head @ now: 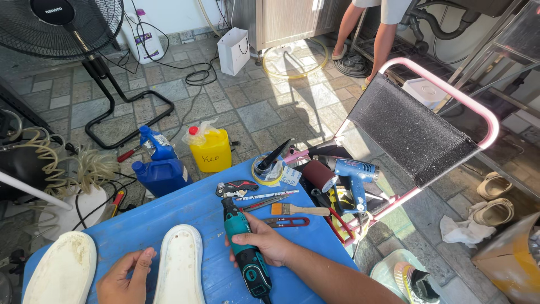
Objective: The person uses a handheld rotary tool to grind the surface of a white shoe sole. They hold the sole with their left hand and operate the tool with their right hand, moving it along the length of the sole to smooth or shape the material. The task is performed on a blue workbench in a workshop setting.
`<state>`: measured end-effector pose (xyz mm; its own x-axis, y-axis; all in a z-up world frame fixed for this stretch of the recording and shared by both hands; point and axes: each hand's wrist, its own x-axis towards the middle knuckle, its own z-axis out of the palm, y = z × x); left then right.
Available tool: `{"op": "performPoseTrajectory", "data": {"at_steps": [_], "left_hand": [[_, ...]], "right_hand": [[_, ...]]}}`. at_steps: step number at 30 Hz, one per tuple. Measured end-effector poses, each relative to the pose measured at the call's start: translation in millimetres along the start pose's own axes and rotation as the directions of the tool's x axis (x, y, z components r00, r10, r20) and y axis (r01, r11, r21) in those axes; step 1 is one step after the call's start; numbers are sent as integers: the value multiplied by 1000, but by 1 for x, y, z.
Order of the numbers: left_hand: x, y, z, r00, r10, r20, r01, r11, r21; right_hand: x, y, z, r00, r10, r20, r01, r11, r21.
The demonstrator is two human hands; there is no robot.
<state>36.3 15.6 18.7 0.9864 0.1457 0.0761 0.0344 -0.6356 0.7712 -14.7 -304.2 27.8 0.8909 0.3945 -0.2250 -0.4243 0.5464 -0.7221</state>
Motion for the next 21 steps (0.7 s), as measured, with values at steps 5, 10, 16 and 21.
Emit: {"op": "performPoseTrajectory", "data": {"at_steps": [5,10,16,21], "left_hand": [[-1,14,-3,999,-2,43,1,1000,30],[0,14,-2,998,18,57,-20,1000,24],[2,-6,7,997,78,-27,-80,993,-91],[12,-29,14,998,-57,-9,57,998,31]], "right_hand": [[0,0,-1,1000,8,-1,-8,1000,-1],[0,1,-2,1000,6,3,-6,1000,-2],[1,3,-4,1000,18,4,-18,1000,14],[1,4,-5,1000,5,13,-5,1000,22]]}}
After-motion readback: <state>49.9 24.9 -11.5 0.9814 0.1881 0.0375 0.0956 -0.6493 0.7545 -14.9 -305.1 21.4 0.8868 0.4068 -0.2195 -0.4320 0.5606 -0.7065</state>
